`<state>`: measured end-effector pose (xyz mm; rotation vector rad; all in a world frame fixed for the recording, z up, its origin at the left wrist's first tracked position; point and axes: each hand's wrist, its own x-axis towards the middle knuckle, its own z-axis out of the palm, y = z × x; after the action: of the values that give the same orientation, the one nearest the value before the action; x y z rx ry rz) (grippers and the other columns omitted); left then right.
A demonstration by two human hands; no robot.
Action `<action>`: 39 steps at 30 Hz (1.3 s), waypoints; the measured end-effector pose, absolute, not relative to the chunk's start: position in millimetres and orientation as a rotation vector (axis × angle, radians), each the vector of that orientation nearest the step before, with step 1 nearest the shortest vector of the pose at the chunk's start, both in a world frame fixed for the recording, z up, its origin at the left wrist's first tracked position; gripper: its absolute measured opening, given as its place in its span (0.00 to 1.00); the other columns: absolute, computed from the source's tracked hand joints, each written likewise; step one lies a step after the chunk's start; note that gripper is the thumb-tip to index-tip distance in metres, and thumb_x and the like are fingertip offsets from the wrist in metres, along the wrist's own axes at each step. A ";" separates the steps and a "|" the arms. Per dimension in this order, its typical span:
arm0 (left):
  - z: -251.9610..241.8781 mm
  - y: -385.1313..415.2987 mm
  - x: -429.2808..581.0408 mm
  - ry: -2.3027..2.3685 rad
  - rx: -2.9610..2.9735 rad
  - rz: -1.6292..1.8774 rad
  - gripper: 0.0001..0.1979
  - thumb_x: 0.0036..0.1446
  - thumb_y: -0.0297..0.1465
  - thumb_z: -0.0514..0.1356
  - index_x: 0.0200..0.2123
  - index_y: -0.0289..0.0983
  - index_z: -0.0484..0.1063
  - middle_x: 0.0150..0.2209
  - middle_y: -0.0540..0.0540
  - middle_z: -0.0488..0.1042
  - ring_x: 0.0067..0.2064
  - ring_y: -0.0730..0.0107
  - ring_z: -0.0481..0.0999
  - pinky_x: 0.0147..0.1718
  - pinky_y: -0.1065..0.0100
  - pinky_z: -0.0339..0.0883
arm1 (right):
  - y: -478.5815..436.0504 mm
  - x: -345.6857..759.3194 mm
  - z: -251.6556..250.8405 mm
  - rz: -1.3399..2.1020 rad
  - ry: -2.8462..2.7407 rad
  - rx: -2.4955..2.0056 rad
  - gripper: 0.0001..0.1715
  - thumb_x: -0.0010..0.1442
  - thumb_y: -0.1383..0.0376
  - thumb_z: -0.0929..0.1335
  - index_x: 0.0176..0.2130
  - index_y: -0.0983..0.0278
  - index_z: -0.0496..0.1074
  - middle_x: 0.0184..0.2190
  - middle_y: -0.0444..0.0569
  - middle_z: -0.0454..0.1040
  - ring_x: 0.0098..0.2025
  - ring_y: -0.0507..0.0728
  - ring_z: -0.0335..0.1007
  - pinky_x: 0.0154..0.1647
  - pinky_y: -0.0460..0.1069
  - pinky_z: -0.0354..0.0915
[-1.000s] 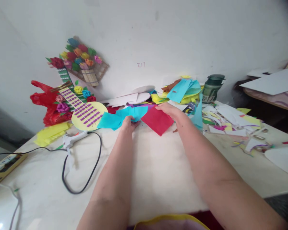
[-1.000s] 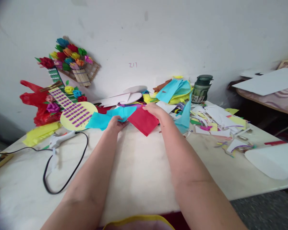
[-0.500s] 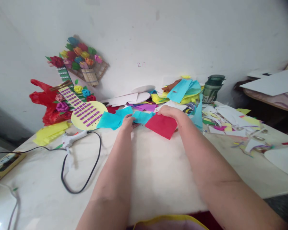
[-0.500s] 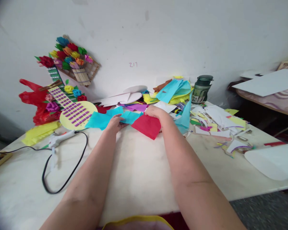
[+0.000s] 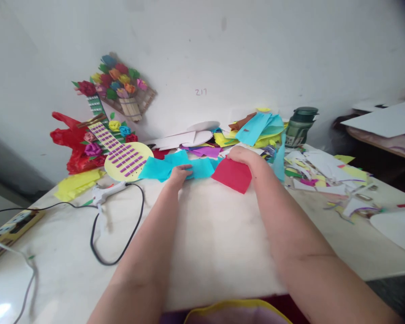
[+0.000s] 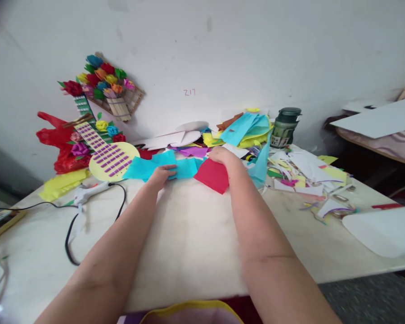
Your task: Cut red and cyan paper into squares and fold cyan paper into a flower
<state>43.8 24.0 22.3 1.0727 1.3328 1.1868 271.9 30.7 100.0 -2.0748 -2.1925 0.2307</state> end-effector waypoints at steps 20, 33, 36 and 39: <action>22.3 3.1 29.4 0.946 1.009 1.094 0.19 0.36 0.19 0.62 0.37 0.31 0.75 0.28 0.44 0.76 0.28 0.68 0.74 0.32 0.67 0.70 | 24.8 183.8 54.1 1.439 -0.835 -1.105 0.10 0.60 0.67 0.60 0.38 0.67 0.69 0.29 0.47 0.76 0.31 0.52 0.72 0.34 0.46 0.67; 23.6 3.7 23.6 1.147 0.966 1.229 0.17 0.41 0.42 0.65 0.26 0.32 0.72 0.24 0.43 0.73 0.26 0.67 0.73 0.25 0.68 0.67 | 30.7 180.4 18.7 1.309 -0.759 -1.227 0.03 0.53 0.68 0.65 0.29 0.66 0.69 0.26 0.46 0.75 0.30 0.53 0.73 0.32 0.47 0.68; 21.4 1.9 21.0 1.138 0.985 1.238 0.16 0.38 0.38 0.68 0.25 0.32 0.72 0.23 0.43 0.73 0.26 0.66 0.73 0.24 0.69 0.66 | 31.4 180.0 18.2 1.250 -0.775 -1.269 0.02 0.52 0.67 0.67 0.29 0.65 0.69 0.26 0.46 0.75 0.30 0.53 0.72 0.31 0.47 0.68; 20.0 2.4 19.4 1.072 1.002 1.216 0.14 0.37 0.34 0.69 0.27 0.31 0.73 0.26 0.42 0.75 0.27 0.66 0.74 0.26 0.68 0.67 | 32.4 179.8 17.5 1.213 -0.793 -1.293 0.04 0.52 0.66 0.67 0.30 0.66 0.69 0.26 0.46 0.75 0.30 0.53 0.72 0.30 0.47 0.67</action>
<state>19.4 2.4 20.0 1.0018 1.0717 1.2155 179.8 32.4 17.5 -1.2931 -0.7933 1.2135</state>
